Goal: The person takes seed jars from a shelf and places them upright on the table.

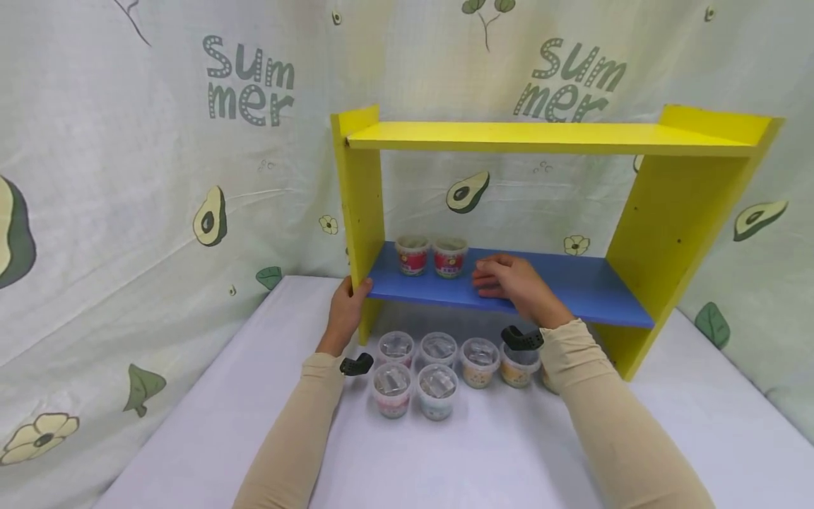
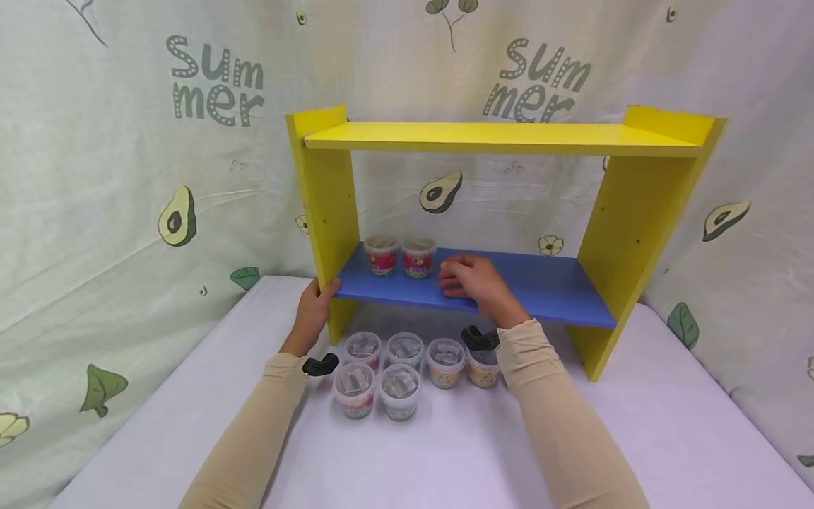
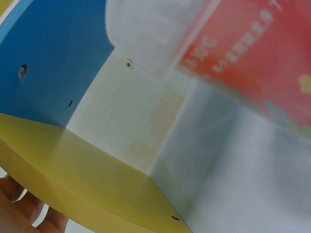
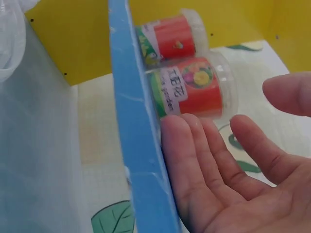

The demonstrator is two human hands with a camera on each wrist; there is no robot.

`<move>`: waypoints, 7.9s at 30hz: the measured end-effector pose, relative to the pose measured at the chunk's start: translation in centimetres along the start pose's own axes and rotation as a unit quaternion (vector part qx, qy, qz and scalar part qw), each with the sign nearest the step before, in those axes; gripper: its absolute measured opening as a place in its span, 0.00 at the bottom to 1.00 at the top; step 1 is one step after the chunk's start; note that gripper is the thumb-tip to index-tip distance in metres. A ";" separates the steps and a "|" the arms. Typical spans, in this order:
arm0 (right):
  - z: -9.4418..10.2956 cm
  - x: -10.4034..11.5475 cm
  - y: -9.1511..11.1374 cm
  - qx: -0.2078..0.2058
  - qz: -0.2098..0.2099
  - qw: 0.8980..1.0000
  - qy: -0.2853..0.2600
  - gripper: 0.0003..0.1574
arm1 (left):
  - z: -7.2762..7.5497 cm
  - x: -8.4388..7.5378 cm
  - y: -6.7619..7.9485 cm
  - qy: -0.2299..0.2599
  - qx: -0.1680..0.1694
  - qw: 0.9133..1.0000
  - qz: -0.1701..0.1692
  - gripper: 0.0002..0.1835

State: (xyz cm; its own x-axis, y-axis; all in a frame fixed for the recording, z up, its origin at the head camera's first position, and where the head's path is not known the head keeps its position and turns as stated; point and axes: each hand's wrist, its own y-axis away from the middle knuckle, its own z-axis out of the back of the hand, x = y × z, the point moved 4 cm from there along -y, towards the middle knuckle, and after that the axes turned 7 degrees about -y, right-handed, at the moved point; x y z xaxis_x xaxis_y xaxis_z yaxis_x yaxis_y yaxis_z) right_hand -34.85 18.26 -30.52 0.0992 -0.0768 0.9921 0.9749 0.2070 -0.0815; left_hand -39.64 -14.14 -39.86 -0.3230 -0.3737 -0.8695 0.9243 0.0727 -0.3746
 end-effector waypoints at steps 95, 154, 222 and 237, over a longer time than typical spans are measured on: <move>0.3 -0.7 -3.8 -0.019 0.084 0.993 -0.085 0.45 | -0.2 -0.4 0.3 0.018 -0.007 1.000 0.009 0.33; 1.3 -0.2 4.9 -0.067 0.148 0.986 -0.027 0.37 | -0.3 -0.7 0.4 0.012 -0.001 1.000 0.006 0.35; 0.0 -5.7 11.3 0.034 0.107 0.990 0.083 0.33 | -0.1 -0.5 0.6 0.019 -0.002 1.000 0.006 0.33; -0.5 -7.4 11.9 0.091 0.110 0.987 0.073 0.37 | -0.1 -0.7 0.5 0.021 0.001 1.000 0.006 0.32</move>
State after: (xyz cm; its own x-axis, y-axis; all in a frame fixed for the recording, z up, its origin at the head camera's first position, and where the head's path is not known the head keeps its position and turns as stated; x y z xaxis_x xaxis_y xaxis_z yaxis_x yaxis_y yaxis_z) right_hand -23.92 20.81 -38.92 0.3449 -0.1482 0.9269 0.8758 0.4059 -0.2611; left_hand -38.98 -13.73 -39.47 -0.3209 -0.3335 -0.8865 0.9284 0.0744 -0.3640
